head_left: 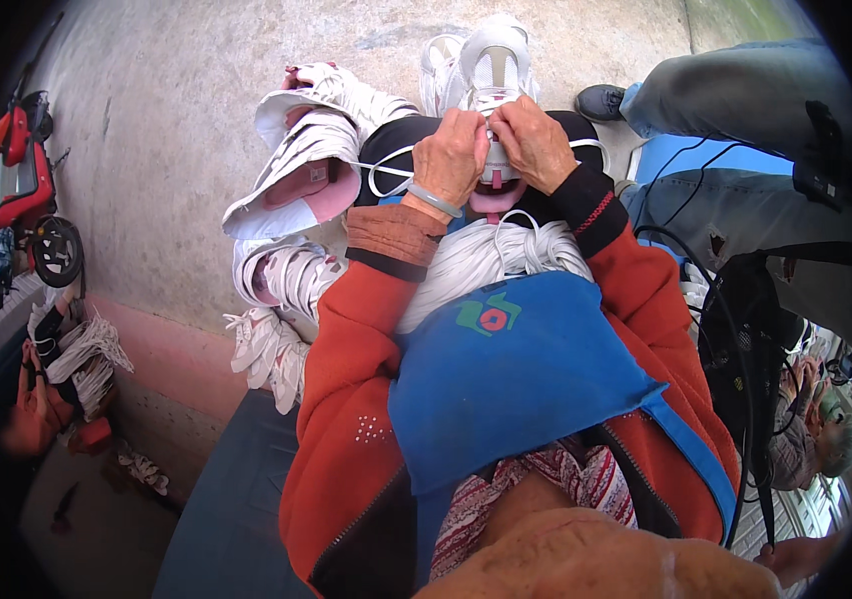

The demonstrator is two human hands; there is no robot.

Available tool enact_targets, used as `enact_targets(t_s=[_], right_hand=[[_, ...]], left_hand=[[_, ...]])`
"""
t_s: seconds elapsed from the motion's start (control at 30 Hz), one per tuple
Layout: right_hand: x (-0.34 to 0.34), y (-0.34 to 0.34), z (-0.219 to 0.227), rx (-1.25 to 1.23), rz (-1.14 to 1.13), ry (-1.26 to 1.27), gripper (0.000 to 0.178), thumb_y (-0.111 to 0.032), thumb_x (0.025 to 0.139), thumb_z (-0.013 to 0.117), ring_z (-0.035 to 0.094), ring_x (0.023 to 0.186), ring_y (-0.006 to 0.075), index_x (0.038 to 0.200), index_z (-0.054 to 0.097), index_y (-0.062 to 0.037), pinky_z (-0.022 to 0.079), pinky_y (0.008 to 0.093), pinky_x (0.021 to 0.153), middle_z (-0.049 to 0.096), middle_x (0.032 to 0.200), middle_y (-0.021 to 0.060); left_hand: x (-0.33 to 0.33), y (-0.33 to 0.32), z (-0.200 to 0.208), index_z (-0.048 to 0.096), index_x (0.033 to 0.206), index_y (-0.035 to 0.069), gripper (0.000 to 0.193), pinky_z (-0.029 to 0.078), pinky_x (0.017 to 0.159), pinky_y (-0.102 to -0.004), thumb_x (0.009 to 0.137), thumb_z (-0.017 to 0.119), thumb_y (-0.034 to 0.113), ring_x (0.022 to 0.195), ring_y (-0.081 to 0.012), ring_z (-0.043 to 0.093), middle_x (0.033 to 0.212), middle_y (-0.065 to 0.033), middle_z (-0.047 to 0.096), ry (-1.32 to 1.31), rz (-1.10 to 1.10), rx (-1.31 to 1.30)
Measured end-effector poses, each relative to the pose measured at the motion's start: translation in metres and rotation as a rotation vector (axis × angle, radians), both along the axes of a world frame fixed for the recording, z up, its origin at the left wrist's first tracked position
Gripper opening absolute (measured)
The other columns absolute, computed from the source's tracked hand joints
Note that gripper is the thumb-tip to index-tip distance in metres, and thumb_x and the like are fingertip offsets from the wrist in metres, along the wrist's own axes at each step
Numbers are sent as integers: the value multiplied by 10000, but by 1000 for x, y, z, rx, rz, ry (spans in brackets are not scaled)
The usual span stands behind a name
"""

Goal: Lacing multiple white sneakers from a large bundle of shoelaces.

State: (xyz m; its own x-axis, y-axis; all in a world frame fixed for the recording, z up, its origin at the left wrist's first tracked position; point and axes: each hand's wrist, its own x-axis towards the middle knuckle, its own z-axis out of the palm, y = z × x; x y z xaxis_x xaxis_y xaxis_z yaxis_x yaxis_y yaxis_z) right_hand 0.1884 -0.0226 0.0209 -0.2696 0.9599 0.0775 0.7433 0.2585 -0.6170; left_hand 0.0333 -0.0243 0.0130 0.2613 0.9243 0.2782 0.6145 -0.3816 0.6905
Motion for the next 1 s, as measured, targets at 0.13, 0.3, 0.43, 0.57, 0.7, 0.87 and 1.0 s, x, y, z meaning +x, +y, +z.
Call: enact_targets(t_s=[0.13, 0.3, 0.43, 0.57, 0.7, 0.87, 1.0], right_hand=[[6, -2, 3, -7, -70, 248, 121, -143, 815, 571, 556, 687, 283, 873, 613, -46, 451, 345, 617, 520, 761, 124], [6, -6, 4, 77, -56, 158, 130, -94, 769, 611, 564, 672, 243, 891, 644, -61, 455, 318, 624, 533, 727, 105], [7, -5, 9, 80, -96, 218, 129, -84, 766, 607, 565, 681, 247, 888, 640, -55, 457, 322, 628, 546, 744, 107], [14, -13, 5, 89, -155, 167, 123, -79, 760, 608, 573, 701, 251, 876, 623, -42, 461, 321, 632, 566, 781, 107], [18, -20, 10, 112, -143, 146, 140, -91, 751, 616, 581, 700, 251, 885, 611, -50, 461, 317, 614, 565, 780, 100], [21, -25, 13, 92, -120, 89, 134, -123, 762, 620, 587, 700, 252, 875, 596, -54, 460, 326, 599, 572, 796, 96], [24, -26, 18, -46, -123, 42, 151, -128, 783, 638, 589, 658, 252, 878, 584, -24, 465, 316, 599, 586, 737, 112]], left_hand=[[-4, 5, -11, 557, 857, 51, 94, 477, 555, -376, 789, 594, 105, 646, -299, 595, 776, -114, 570, -88, 21, -68], [-4, 2, -6, 551, 870, 48, 104, 475, 544, -368, 793, 589, 105, 638, -286, 593, 779, -106, 563, -144, -31, -49], [2, 2, 7, 545, 898, 62, 129, 483, 531, -369, 794, 593, 121, 636, -289, 599, 793, -96, 547, 157, -38, 21], [4, 1, -2, 541, 906, 72, 124, 489, 530, -380, 804, 582, 127, 633, -298, 599, 802, -99, 541, 271, -89, 2], [2, 0, -5, 536, 902, 58, 110, 485, 566, -387, 816, 565, 121, 666, -319, 595, 820, -123, 549, 128, -82, -20], [-6, 16, -12, 542, 889, 13, 145, 469, 656, -379, 847, 517, 150, 724, -336, 596, 823, -167, 586, -150, -89, -267], [-5, 22, -4, 538, 886, -2, 212, 446, 754, -428, 860, 446, 187, 838, -418, 570, 827, -249, 595, -188, -36, -659]])
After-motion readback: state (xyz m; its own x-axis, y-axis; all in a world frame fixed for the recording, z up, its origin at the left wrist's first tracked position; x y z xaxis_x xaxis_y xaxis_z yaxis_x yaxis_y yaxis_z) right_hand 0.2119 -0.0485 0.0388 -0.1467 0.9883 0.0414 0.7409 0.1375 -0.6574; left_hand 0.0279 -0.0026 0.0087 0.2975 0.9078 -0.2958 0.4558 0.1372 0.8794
